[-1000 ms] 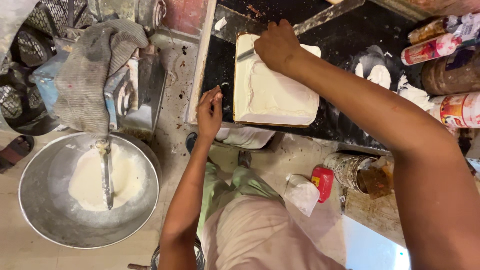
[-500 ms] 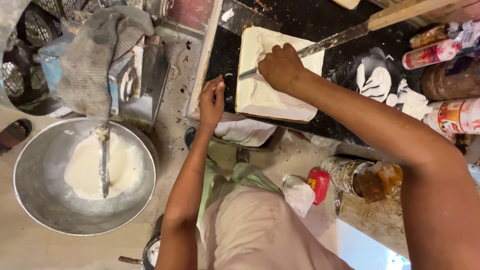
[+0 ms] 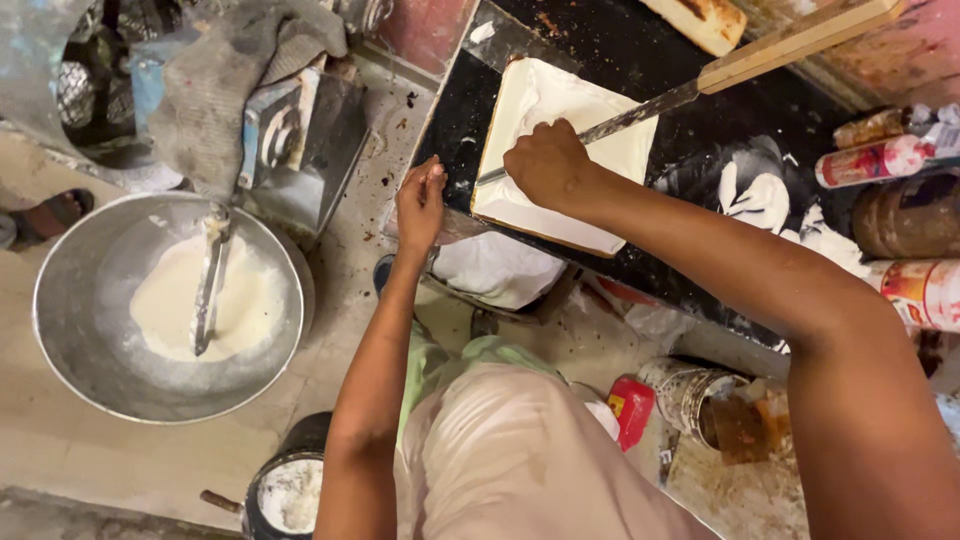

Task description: The person applies white frosting to the sides and top of a square cake using a large offset spatula, smoothing the surfaces and scraping off excess cream.

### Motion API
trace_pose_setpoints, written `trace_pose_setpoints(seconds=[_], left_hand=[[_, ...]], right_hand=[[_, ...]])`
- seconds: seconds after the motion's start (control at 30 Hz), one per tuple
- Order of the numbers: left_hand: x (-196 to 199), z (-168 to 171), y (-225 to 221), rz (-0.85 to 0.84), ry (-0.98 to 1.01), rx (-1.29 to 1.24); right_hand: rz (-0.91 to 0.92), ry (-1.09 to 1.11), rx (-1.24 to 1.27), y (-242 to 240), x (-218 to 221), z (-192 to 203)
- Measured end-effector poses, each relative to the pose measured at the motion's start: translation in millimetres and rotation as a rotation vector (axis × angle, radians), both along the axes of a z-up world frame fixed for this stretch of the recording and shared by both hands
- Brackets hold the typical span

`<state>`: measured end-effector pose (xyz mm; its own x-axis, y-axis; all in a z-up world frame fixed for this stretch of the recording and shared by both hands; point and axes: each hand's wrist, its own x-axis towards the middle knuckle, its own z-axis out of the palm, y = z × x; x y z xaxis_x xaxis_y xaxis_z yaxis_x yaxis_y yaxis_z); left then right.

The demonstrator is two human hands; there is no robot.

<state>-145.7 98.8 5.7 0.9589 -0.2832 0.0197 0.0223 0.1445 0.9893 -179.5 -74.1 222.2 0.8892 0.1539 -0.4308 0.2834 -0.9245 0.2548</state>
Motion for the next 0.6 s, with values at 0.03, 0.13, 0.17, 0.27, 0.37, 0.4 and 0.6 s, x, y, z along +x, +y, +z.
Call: trace_pose_setpoints(seconds=[0.03,0.13,0.17,0.27,0.37,0.4,0.6], left_hand=[[-4.6,-1.2,2.2,0.024,0.003,-0.001],[-21.7,-2.5,8.4,0.071,0.076,-0.003],[-27.0,-2.5,9.5,0.081,0.100,-0.021],[-46.6,-3.0,12.9,0.111,0.152,-0.038],[-63.6,-9.1,17.1,0.149,0.170,0.030],[-69.9,-12.8,18.6,0.162,0.182,0.058],[-106.0,-45.4,25.1,0.271,0.242,-0.043]], right_hand=[[0.009,-0.007,0.007,0.1,-0.9,-1.5],[0.003,0.037,0.025,-0.5,-4.6,-7.2],[0.028,0.011,0.039,-1.4,-5.4,-9.2],[0.098,-0.042,0.067,-3.1,-11.7,-15.1],[0.159,-0.046,0.061,-4.3,-13.3,-18.1],[0.178,-0.043,0.053,-4.4,-12.9,-18.1],[0.355,-0.032,-0.049,0.3,-10.7,-5.7]])
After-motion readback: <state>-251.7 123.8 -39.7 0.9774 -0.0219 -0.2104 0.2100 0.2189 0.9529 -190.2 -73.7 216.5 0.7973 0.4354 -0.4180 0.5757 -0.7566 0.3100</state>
